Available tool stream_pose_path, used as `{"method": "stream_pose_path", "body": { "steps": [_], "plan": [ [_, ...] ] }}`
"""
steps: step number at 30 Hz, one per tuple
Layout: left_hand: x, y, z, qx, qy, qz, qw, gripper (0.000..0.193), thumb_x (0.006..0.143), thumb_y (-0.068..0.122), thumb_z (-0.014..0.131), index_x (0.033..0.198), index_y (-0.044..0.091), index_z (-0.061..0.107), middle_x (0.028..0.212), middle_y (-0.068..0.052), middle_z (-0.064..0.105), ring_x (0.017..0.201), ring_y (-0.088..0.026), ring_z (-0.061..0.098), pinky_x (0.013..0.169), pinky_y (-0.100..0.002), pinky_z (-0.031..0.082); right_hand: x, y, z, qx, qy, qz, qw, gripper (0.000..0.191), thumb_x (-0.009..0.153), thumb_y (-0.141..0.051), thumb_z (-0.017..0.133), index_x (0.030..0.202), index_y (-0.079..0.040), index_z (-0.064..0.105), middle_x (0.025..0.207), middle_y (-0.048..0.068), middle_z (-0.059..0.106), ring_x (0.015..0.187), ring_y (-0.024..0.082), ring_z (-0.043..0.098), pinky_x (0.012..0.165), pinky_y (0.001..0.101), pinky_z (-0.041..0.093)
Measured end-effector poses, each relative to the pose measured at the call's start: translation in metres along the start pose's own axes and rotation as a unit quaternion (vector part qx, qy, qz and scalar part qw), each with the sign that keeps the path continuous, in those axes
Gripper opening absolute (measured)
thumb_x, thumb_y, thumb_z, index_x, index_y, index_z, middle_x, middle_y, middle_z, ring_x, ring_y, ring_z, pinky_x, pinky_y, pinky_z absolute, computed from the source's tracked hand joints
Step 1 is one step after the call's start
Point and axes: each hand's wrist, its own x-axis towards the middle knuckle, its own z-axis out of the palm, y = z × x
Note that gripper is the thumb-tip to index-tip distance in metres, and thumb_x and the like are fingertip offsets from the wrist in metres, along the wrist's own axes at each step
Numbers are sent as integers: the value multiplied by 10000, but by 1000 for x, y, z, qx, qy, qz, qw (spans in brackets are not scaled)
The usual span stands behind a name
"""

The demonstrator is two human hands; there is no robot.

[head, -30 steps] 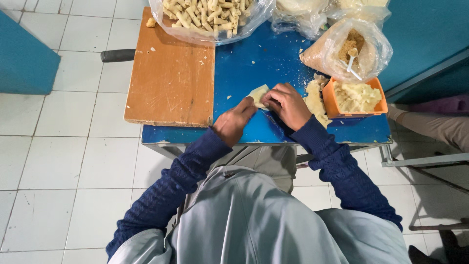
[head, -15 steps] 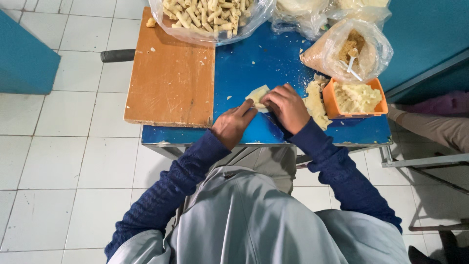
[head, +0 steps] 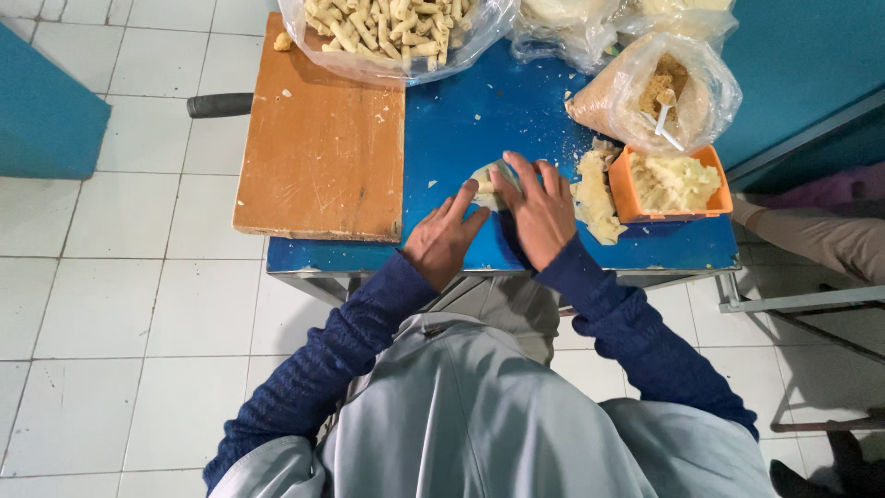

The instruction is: The person sits at a small blue table folding filled pastries. They take square dough wrappers, spoon brown filling from a plastic bag with a spoon and add white filling from an orange container, fold the wrappers over the filling into triangular shapes, and set the folded pastries on a growing pile. At the end they lift a plastic bag of dough wrappers.

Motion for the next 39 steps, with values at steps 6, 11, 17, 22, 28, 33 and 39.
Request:
{"method": "stream_pose_path", "body": {
  "steps": [6, 11, 17, 22, 28, 33, 39],
  "plan": [
    [0, 1, -4, 19, 7, 28, 999, 428, 802, -19, 563, 1222, 4, 637, 1464, -198, 499, 1279, -353, 572, 1003, -436, 513, 21, 22, 18, 44, -13, -6, 999, 566, 904, -20, 614, 1419, -249, 660, 1483, 31, 494, 1206, 317, 485, 996, 430, 409],
    [0, 0, -3, 27, 19, 45, 998, 430, 830, 31, 575, 1254, 12, 639, 1408, -160, 581, 1267, -330, 569, 997, -423, 505, 35, 46, 19, 237, -38, -20, 971, 647, 850, 37, 593, 1453, -190, 653, 1283, 43, 622, 1138, 289, 552, 1018, 414, 436],
    [-1, -1, -1, 30, 10, 44, 999, 407, 844, 41, 583, 1246, 11, 637, 1409, -165, 590, 1276, -320, 572, 991, -405, 505, 34, 38, 24, 206, -24, -49, 977, 316, 890, -140, 734, 1206, -155, 738, 1084, 29, 729, 1011, 271, 635, 899, 447, 445],
    [0, 0, 0, 37, 7, 43, 998, 400, 840, 59, 582, 1233, 13, 639, 1404, -174, 596, 1259, -325, 571, 990, -421, 499, 44, 56, 36, 263, -46, -26, 963, 221, 936, -119, 716, 1152, -137, 759, 1035, 58, 720, 985, 268, 646, 879, 404, 515],
    [-1, 1, 1, 34, 16, 51, 998, 441, 839, 92, 576, 1267, -3, 625, 1425, -190, 576, 1286, -341, 565, 1037, -421, 491, 61, 87, 40, 582, -117, 135, 793, 230, 1081, -143, 614, 1265, -23, 681, 1103, 50, 710, 977, 60, 660, 878, 211, 537],
    [-1, 1, 4, 34, 7, 53, 998, 458, 828, 97, 571, 1270, -13, 626, 1426, -195, 570, 1290, -338, 554, 1036, -424, 486, 85, 91, 20, 594, -236, 181, 747, 253, 1068, -186, 595, 1252, -22, 656, 1063, 68, 736, 883, 49, 667, 723, 193, 490],
    [-1, 0, 5, 31, 6, 51, 998, 460, 834, 82, 565, 1280, -18, 622, 1435, -193, 568, 1295, -332, 547, 1046, -423, 482, 168, 67, 2, 631, -163, 110, 750, 303, 1107, -227, 553, 1287, -4, 649, 1229, 75, 723, 929, 91, 674, 807, 241, 561]
  ]
}}
